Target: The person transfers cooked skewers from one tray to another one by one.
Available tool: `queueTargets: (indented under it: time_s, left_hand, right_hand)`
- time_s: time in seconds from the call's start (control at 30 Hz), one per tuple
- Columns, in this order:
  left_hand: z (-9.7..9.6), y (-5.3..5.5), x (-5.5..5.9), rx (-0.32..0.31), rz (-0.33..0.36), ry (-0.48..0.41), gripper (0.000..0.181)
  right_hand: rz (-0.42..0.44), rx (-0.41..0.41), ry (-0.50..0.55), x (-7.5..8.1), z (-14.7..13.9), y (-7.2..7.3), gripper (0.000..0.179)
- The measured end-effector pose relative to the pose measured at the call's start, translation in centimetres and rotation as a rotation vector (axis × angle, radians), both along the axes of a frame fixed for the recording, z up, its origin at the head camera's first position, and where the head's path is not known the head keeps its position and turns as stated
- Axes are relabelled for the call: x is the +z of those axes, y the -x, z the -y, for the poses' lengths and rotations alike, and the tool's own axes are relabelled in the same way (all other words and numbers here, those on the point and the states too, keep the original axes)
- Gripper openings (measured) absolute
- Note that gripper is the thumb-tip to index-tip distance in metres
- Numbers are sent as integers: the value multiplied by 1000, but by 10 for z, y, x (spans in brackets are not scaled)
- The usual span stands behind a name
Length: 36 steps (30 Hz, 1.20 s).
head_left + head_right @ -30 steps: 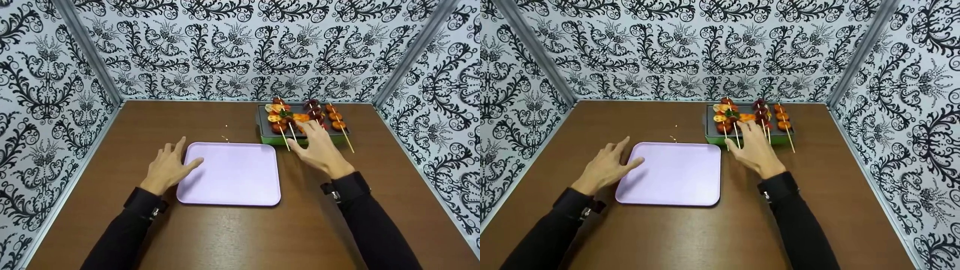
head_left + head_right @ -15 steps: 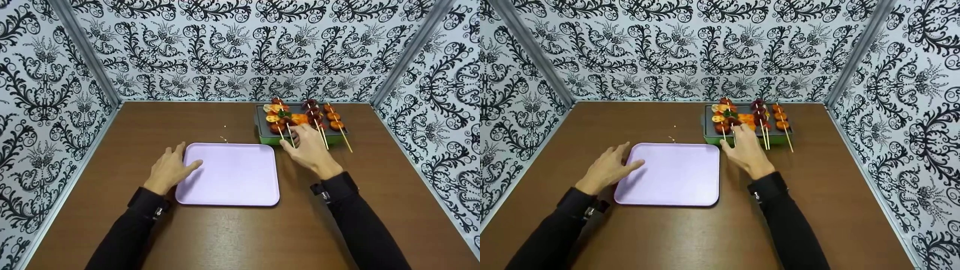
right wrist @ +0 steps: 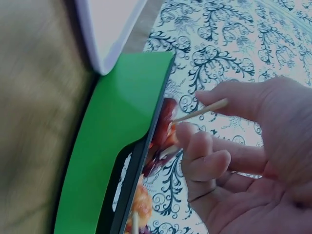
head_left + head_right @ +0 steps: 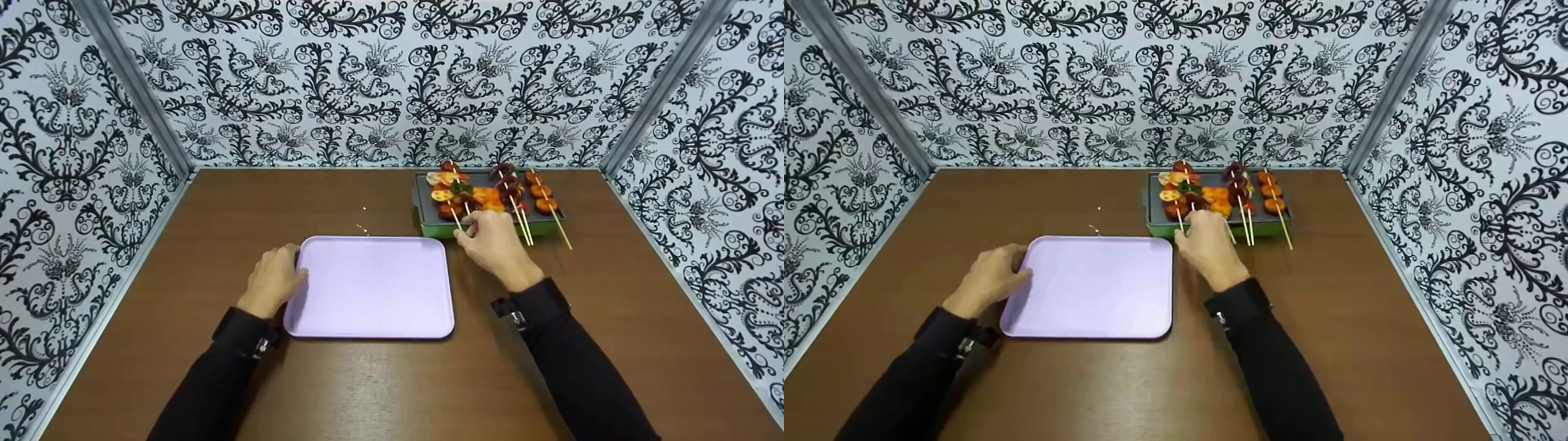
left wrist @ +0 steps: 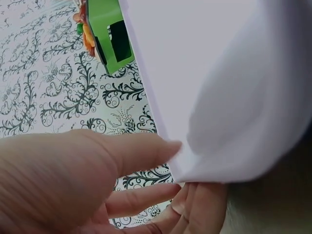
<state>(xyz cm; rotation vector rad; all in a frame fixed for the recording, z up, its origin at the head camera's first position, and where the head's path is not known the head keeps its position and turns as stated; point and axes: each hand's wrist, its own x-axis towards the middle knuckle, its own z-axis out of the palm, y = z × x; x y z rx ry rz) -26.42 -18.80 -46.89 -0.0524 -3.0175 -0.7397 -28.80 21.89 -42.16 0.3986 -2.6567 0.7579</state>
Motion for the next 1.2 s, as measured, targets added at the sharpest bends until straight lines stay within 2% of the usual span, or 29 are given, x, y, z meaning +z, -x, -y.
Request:
queueTargets:
  time_s: [0.13, 0.33, 0.53, 0.73, 0.87, 1.07, 1.2]
  left_hand:
    - [3, 1, -1, 6, 27, -11, 46]
    - [7, 1, 0, -8, 21, -28, 45]
    - [9, 3, 0, -14, 41, -38, 45]
    - [10, 2, -1, -13, 54, -39, 44]
    - [10, 3, -1, -16, 54, -42, 44]
    - [10, 4, -1, -16, 55, -54, 45]
    - [12, 5, -4, -42, 3, -46, 43]
  right_hand:
    - [109, -65, 0, 7, 6, -2, 21]
    - [148, -117, -9, 15, 10, -3, 14]
    - [226, -123, -3, 24, 8, 1, 12]
    - [392, -110, 44, 28, 5, 7, 7]
    - [485, -112, 111, 28, 4, 11, 8]
    - [498, -103, 258, 23, 5, 14, 7]
    - [530, -63, 427, 17, 6, 12, 8]
